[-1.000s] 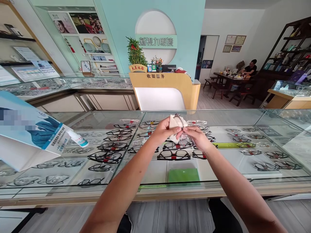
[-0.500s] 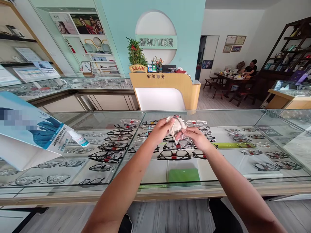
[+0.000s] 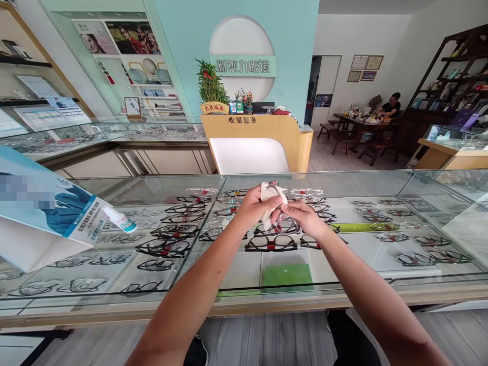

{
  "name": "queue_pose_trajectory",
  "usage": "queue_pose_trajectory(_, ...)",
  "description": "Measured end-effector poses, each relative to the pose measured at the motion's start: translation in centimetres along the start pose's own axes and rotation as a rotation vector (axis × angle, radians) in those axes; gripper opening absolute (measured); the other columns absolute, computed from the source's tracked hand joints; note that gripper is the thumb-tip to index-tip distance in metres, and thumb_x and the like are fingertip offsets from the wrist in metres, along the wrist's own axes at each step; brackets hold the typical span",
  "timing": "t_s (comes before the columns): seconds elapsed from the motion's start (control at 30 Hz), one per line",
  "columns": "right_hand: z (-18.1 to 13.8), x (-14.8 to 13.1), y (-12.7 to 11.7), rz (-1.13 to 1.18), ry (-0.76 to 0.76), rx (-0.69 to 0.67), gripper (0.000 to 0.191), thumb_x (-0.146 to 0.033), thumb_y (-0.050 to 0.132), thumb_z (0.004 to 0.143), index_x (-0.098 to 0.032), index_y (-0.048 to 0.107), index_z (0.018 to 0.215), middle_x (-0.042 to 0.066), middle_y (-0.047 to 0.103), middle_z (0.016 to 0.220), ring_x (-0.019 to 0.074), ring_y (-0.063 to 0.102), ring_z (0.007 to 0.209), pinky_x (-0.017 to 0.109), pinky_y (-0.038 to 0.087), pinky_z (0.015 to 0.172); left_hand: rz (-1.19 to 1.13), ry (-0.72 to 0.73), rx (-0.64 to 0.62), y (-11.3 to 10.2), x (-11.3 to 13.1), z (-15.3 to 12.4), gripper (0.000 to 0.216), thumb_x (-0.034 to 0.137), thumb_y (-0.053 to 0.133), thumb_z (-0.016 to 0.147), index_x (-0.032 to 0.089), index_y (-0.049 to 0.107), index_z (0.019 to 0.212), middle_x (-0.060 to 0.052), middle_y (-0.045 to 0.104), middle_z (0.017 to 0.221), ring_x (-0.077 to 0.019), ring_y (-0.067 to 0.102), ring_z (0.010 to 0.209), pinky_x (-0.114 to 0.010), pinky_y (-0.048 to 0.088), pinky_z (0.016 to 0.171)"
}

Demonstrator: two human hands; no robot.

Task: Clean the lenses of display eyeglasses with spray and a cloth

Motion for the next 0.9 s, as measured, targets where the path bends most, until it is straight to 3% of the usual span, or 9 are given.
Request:
queue_pose_trajectory(0.17,0.1,0.0,0.3,0.010,-0.002,0.015,0.064,-0.081,0.074,0.100,-0.021,0.088,0.084,0.007,0.080,0.088,0.0229,0.061,0.084,0.038,0.049,0.087,0.017,0.056,0.202,-0.6,-0.6,0.0,0.061,0.076,0.083,0.095,0.019,0.065,0.085,0.001,0.065,0.054,-0.0171,0.062,0.041,-0.029,0.047,0.044)
queue_pose_trajectory(0.3,-0.1,-0.3,-0.4,-0.011,-0.019,0.056,0.060,-0.077,0.075,0.101,-0.022,0.091,0.085,0.006,0.080,0.086,0.0235,0.064,0.084,0.038,0.047,0.089,-0.016,0.002,0.086,-1.8,-0.9,0.4,0.064,0.079,0.084,0.093,0.016,0.072,0.090,-0.004,0.071,0.064,-0.0190,0.069,0.054,-0.032,0.055,0.055)
queue_pose_trajectory(0.43,-0.2,-0.7,-1.0,0.043,-0.031,0.079,0.055,-0.074,0.076,0.101,-0.024,0.092,0.086,0.005,0.078,0.080,0.0245,0.065,0.081,0.040,0.048,0.089,-0.093,-0.010,0.008,-2.2,-0.4,0.4,0.059,0.064,0.099,0.085,0.016,0.074,0.107,-0.006,0.078,0.082,-0.0192,0.073,0.072,-0.030,0.056,0.064)
queue_pose_trajectory(0.6,0.0,-0.2,-1.0,0.073,-0.046,0.101,0.055,-0.076,0.077,0.100,-0.024,0.091,0.084,0.005,0.077,0.081,0.0253,0.065,0.084,0.040,0.048,0.089,-0.090,0.026,-0.134,-0.8,0.3,0.3,0.051,0.049,0.098,0.090,0.017,0.069,0.117,-0.002,0.074,0.070,-0.0184,0.069,0.068,-0.031,0.056,0.068)
queue_pose_trajectory(0.77,0.2,0.4,-0.4,0.001,-0.025,0.041,0.060,-0.079,0.074,0.101,-0.023,0.091,0.087,0.006,0.080,0.087,0.0242,0.064,0.086,0.039,0.049,0.091,-0.002,-0.001,-0.038,-0.1,0.6,0.1,0.052,0.057,0.098,0.088,0.019,0.065,0.103,0.000,0.070,0.058,-0.0177,0.066,0.052,-0.028,0.050,0.054)
queue_pose_trajectory(0.9,0.2,0.3,0.1,-0.015,-0.019,0.021,0.064,-0.083,0.074,0.099,-0.022,0.091,0.086,0.007,0.080,0.088,0.0227,0.062,0.084,0.038,0.049,0.087,0.010,0.021,0.132,0.2,0.0,0.0,0.060,0.074,0.091,0.088,0.020,0.064,0.087,0.003,0.063,0.050,-0.0161,0.058,0.039,-0.029,0.050,0.045)
Point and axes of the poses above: each hand's wrist, its own z-axis towards the middle knuckle, its own y-axis out of the palm, x = y × z, the point moved 3 cm from there along z, towards the middle knuckle
